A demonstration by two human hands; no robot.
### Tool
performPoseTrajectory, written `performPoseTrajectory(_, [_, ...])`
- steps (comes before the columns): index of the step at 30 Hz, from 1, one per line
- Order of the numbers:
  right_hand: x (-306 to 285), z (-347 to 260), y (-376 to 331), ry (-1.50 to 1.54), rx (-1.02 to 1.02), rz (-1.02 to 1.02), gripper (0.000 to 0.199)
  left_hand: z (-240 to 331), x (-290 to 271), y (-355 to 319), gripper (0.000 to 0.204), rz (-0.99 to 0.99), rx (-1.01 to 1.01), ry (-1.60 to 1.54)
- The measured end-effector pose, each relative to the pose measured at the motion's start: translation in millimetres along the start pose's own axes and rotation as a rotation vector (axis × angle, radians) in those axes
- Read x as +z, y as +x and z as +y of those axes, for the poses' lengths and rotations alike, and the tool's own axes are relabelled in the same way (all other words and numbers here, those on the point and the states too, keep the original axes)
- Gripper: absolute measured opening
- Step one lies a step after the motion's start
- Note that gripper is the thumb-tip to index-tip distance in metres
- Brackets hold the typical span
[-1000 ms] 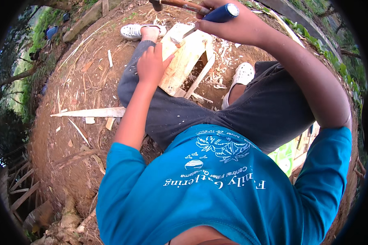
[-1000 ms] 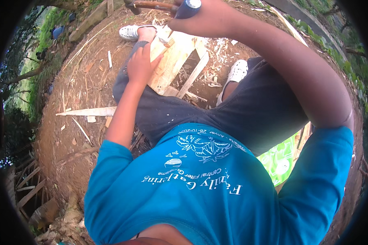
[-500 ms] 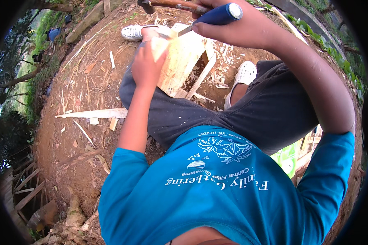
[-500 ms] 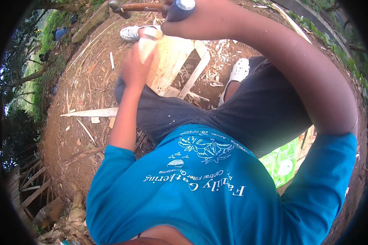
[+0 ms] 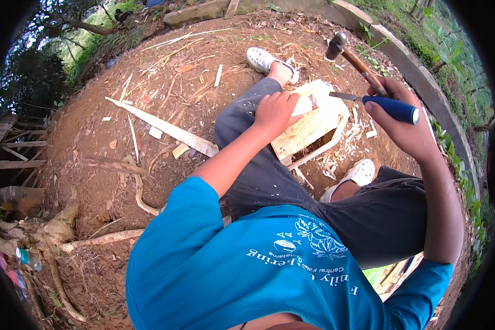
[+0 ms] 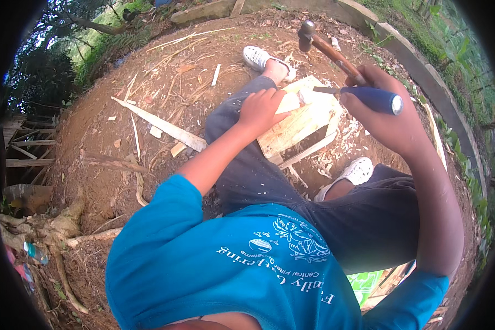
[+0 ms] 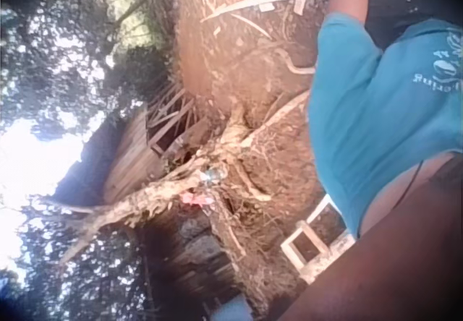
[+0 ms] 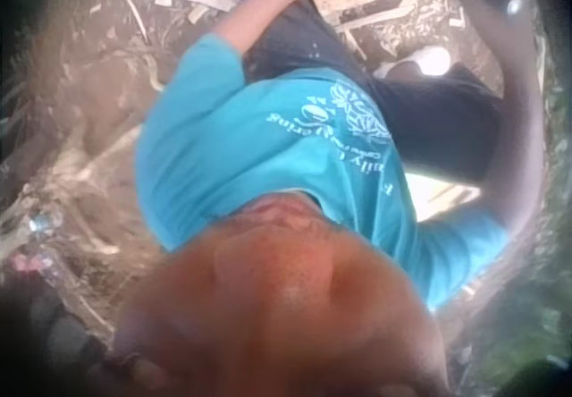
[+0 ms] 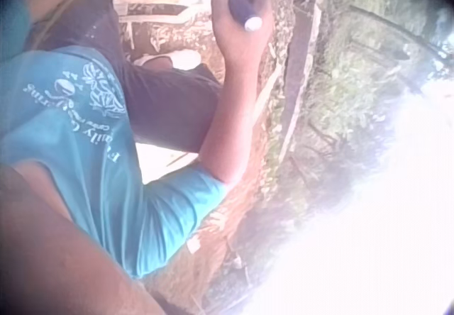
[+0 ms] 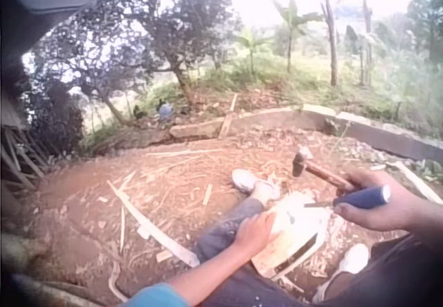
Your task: The person carves a piece of wood using a small knife and then uses a chisel and hammer to create a rectangular hole.
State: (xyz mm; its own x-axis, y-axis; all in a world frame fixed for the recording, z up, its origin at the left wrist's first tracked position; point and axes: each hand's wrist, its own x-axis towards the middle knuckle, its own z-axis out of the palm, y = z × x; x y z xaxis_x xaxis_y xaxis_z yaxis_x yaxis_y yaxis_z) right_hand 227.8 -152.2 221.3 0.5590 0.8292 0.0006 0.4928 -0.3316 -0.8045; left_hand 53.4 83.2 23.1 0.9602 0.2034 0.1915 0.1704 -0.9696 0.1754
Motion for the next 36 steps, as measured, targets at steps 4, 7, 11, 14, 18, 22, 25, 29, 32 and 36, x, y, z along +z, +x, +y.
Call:
performPoseTrajectory(4, [-12.1, 3.5, 0.6, -0.086, 0.013, -0.053, 0.043, 16.1, -4.8, -12.0, 0.051, 0.125, 0.028, 0.111])
performPoseTrajectory(7, [-14.3, 4.8, 4.2, -0.213, -0.002, -0.049, 0.048, 24.3, 5.7, -33.5, 0.049, 0.052, 0.123, 0.116])
performPoseTrajectory(11, [-15.4, 4.3, 1.3, -0.094, 0.023, -0.029, 0.036, 38.8, -18.2, -30.2, 0.047, 0.008, 0.136, -0.051])
performPoseTrajectory(14, [-13.5, 1.6, 1.8, -0.143, -0.009, -0.061, 0.034, 27.3, -14.7, -27.7, 0.055, -0.055, 0.091, -0.141])
performPoseTrajectory(18, [12.9, 38.5, -2.9, -0.149, -0.195, -0.066, 0.040, 25.7, -10.4, -10.7, 0.069, -0.107, -0.042, -0.250])
performPoseTrajectory(22, [34.6, 44.1, 5.6, -0.216, -0.161, -0.169, 0.036, 29.9, -4.9, -6.4, 0.071, -0.216, -0.078, -0.146])
performPoseTrajectory(25, [51.7, 51.8, 14.5, -0.272, -0.203, -0.152, 0.034, 28.0, 4.3, -8.4, 0.073, -0.179, -0.067, -0.086])
performPoseTrajectory(29, [56.1, 61.1, 16.4, -0.236, -0.269, -0.188, 0.032, 26.3, 7.9, -9.7, 0.073, -0.115, -0.035, -0.077])
performPoseTrajectory(32, [52.1, 57.5, 12.9, -0.198, -0.210, -0.274, 0.032, 24.9, 10.4, -11.1, 0.074, -0.109, -0.044, -0.089])
performPoseTrajectory(36, [34.9, 37.7, 7.7, -0.162, 0.004, -0.352, 0.038, 27.8, 0.0, -7.1, 0.078, -0.209, -0.118, -0.176])
